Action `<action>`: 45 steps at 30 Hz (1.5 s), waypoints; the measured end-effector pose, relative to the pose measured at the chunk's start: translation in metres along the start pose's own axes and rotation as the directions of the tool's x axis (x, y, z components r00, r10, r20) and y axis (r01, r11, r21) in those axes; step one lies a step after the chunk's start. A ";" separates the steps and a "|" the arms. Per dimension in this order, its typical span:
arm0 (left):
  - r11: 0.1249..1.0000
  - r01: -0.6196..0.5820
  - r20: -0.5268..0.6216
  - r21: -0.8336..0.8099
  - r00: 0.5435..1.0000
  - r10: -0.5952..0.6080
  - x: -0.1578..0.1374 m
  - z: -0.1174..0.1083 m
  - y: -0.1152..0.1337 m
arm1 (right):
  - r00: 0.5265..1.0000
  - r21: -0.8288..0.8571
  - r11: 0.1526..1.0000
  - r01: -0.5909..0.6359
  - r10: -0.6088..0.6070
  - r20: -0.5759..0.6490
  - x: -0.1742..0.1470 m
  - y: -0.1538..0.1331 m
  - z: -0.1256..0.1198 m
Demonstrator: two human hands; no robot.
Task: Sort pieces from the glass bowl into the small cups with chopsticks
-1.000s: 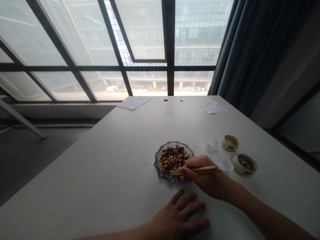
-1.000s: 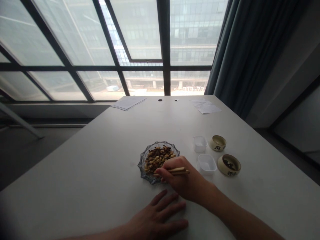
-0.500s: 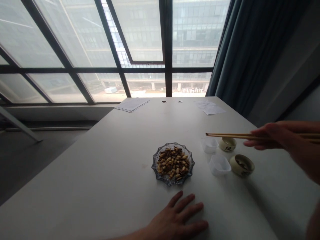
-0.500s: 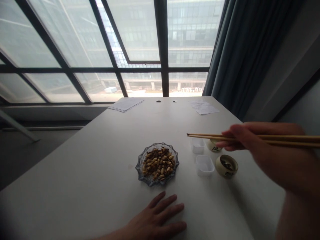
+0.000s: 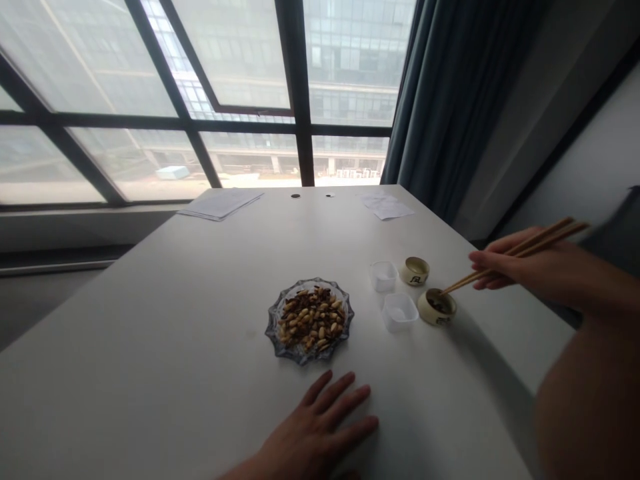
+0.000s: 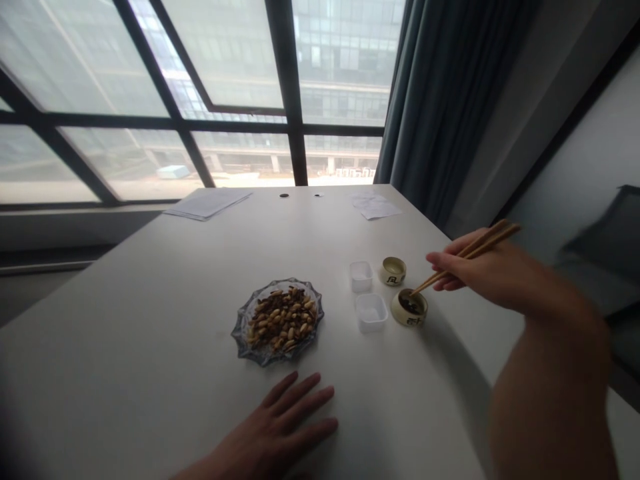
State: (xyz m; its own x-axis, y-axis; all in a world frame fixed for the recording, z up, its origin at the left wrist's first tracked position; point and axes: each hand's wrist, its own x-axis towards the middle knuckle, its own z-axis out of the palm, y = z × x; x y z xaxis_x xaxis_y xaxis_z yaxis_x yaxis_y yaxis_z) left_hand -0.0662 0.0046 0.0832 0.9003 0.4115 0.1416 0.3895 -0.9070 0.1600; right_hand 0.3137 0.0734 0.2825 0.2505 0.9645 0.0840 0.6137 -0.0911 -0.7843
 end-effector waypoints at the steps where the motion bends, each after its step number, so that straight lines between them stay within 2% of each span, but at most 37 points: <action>1: 1.000 -0.001 -0.002 0.001 1.000 0.001 0.000 0.000 0.000 | 0.998 -0.001 1.000 -0.026 0.026 0.060 0.004 0.002 0.003; 4: 1.000 -0.015 -0.006 -0.001 1.000 0.015 0.000 0.000 -0.001 | 0.977 0.002 0.997 -0.078 0.076 0.200 0.017 0.009 0.012; 7: 1.000 -0.019 0.013 -0.002 1.000 0.019 0.001 0.000 -0.002 | 0.965 -0.015 0.996 -0.083 0.085 0.249 0.023 0.009 0.017; 11: 1.000 -0.006 0.015 -0.018 1.000 0.007 0.001 -0.003 0.000 | 0.993 0.014 0.999 -0.029 0.027 0.111 0.015 -0.004 0.019; 14: 1.000 0.009 0.044 -0.027 0.999 -0.008 0.001 -0.007 0.002 | 0.994 0.078 0.991 0.111 -0.110 -0.020 0.001 -0.019 0.025; 16: 1.000 0.019 0.066 -0.024 0.998 -0.017 0.001 -0.008 0.003 | 0.974 0.087 0.970 0.226 -0.223 -0.037 -0.008 -0.031 0.036; 19: 0.999 0.015 0.038 -0.029 0.999 -0.014 0.000 -0.005 0.003 | 0.927 0.175 0.927 0.333 -0.355 0.118 -0.020 -0.045 0.064; 22: 1.000 0.006 -0.008 -0.029 1.000 -0.006 -0.002 0.002 0.001 | 0.816 0.250 0.894 0.372 -0.443 0.370 -0.029 -0.052 0.100; 25: 1.000 0.008 0.006 -0.021 1.000 -0.008 -0.004 0.008 0.000 | 0.722 0.246 0.893 0.377 -0.449 0.526 -0.035 -0.053 0.133; 27: 1.000 -0.005 0.018 -0.024 1.000 0.005 -0.004 0.009 -0.001 | 0.692 0.242 0.903 0.354 -0.427 0.582 -0.039 -0.052 0.149; 32: 1.000 -0.015 0.030 -0.022 0.999 0.016 -0.004 0.009 0.000 | 0.688 0.235 0.915 0.327 -0.401 0.605 -0.047 -0.051 0.168; 37: 1.000 -0.021 0.006 -0.009 1.000 0.021 -0.005 0.010 0.000 | 0.697 0.170 0.889 0.426 -0.442 0.564 -0.052 -0.050 0.174; 45: 1.000 -0.009 0.018 -0.019 1.000 0.009 -0.003 0.010 0.000 | 0.692 0.109 0.852 0.512 -0.485 0.535 -0.057 -0.047 0.183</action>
State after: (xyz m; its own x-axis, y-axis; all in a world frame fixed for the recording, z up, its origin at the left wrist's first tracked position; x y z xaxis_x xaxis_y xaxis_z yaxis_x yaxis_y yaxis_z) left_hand -0.0676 0.0027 0.0733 0.9071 0.4018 0.1259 0.3780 -0.9088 0.1768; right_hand 0.1341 0.0678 0.2021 -0.5245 0.8443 0.1096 0.5694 0.4436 -0.6921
